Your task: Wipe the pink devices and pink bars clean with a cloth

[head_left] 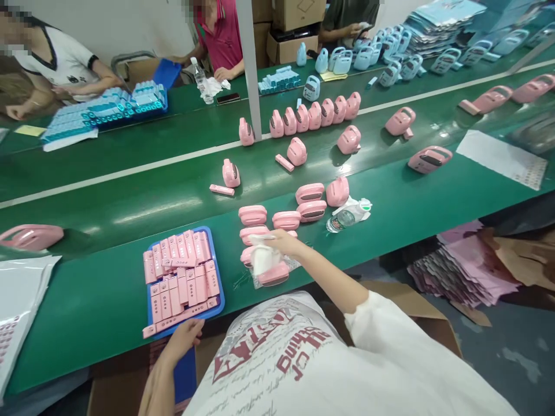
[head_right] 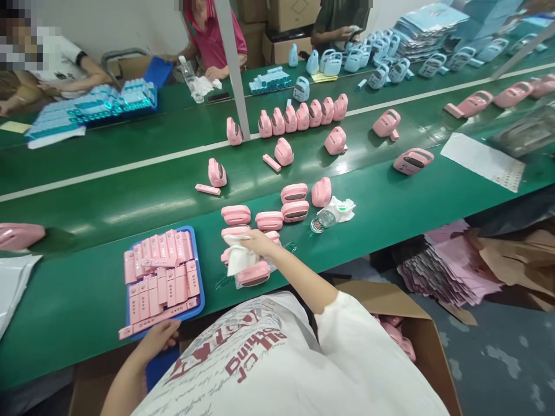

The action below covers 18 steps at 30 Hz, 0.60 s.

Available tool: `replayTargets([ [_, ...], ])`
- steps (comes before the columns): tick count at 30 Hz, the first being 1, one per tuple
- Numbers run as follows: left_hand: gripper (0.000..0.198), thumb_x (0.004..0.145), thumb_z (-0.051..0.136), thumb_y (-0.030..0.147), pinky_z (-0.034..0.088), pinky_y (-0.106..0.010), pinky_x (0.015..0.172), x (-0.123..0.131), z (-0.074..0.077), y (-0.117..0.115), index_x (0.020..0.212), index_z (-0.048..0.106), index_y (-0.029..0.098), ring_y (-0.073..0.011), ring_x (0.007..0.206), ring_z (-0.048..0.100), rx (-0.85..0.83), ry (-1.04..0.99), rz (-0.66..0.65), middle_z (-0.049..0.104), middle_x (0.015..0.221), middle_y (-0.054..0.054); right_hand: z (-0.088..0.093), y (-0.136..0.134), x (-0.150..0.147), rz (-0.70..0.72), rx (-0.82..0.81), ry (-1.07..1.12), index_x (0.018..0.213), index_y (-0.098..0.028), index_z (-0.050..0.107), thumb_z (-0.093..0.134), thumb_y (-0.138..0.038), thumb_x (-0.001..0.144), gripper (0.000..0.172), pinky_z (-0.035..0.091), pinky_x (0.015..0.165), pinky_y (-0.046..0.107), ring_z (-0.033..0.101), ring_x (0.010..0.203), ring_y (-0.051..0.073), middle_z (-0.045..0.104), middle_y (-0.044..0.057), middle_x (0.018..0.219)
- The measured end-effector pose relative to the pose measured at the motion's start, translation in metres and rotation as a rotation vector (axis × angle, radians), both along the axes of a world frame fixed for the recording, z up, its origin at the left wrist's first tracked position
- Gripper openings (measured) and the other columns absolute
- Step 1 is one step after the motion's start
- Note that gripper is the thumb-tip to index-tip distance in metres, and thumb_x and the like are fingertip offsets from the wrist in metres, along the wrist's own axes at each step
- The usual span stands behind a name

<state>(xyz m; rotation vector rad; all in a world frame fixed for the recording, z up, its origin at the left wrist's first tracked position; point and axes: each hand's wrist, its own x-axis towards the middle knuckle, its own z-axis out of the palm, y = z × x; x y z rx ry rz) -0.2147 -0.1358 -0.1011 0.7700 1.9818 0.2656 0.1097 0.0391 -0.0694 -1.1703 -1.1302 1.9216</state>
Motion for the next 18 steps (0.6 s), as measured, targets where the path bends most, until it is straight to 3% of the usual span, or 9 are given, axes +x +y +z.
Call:
replayTargets([
  [1,0.048,0.051,0.068,0.059,0.044,-0.031,0.047,0.005,0.007,0.018,0.065,0.058,0.015,-0.0188,0.045,0.055,0.024,-0.023,-0.072,0.059,0.054,-0.004,-0.004,-0.005,0.018,-0.054,-0.018,0.04,0.091,-0.012,0.068,0.064,-0.035,0.077,0.027,0.052,0.073,0.032,0.066,0.074,0.019,0.072,0.004,0.076],
  [2,0.052,0.058,0.06,0.062,0.048,-0.035,0.052,0.012,0.013,0.039,0.074,0.061,0.013,-0.0213,0.051,0.059,0.103,0.008,-0.289,0.062,0.058,-0.006,-0.009,-0.01,0.034,-0.109,-0.044,0.097,0.097,-0.012,0.066,0.059,-0.04,0.081,0.033,0.053,0.078,0.035,0.068,0.081,0.021,0.073,0.007,0.085],
  [6,0.054,0.075,0.049,0.05,0.05,-0.041,0.083,0.055,0.022,0.137,0.109,0.06,0.01,-0.0253,0.085,0.065,0.333,0.086,-0.444,0.068,0.09,-0.012,-0.029,-0.035,0.069,-0.451,-0.361,0.571,0.098,-0.012,0.064,0.055,-0.039,0.085,0.031,0.053,0.091,0.042,0.068,0.099,0.024,0.074,0.013,0.099],
  [9,0.05,0.078,0.052,0.034,0.038,-0.043,0.103,0.096,0.013,0.209,0.12,0.056,0.009,-0.0279,0.115,0.055,0.475,0.142,-0.538,0.059,0.122,-0.018,-0.044,-0.054,0.069,-0.638,-0.518,0.7,0.098,-0.012,0.065,0.055,-0.019,0.085,0.017,0.055,0.091,0.038,0.07,0.097,0.021,0.075,0.011,0.099],
  [11,0.053,0.076,0.055,0.024,0.031,-0.042,0.11,0.12,0.002,0.25,0.128,0.052,0.01,-0.0283,0.131,0.042,0.548,0.16,-0.585,0.049,0.137,-0.018,-0.053,-0.066,0.06,-0.742,-0.586,0.665,0.094,-0.012,0.066,0.054,-0.002,0.079,0.022,0.058,0.083,0.031,0.073,0.086,0.018,0.076,0.008,0.091],
  [14,0.04,0.075,0.059,0.017,0.033,-0.043,0.109,0.141,-0.011,0.292,0.114,0.061,0.01,-0.0287,0.127,0.047,0.571,0.144,-0.619,0.057,0.129,-0.019,-0.061,-0.079,0.048,-0.837,-0.602,0.627,0.09,-0.013,0.067,0.055,0.003,0.076,0.025,0.06,0.076,0.027,0.074,0.075,0.016,0.076,0.005,0.082],
  [18,0.015,0.078,0.06,0.022,0.041,-0.048,0.1,0.133,-0.014,0.315,0.089,0.067,0.013,-0.0252,0.106,0.062,0.63,0.056,-0.557,0.07,0.101,-0.012,-0.057,-0.089,0.048,-0.974,-0.47,0.597,0.09,-0.015,0.069,0.061,-0.008,0.078,0.016,0.059,0.081,0.027,0.073,0.084,0.017,0.076,0.006,0.089],
])
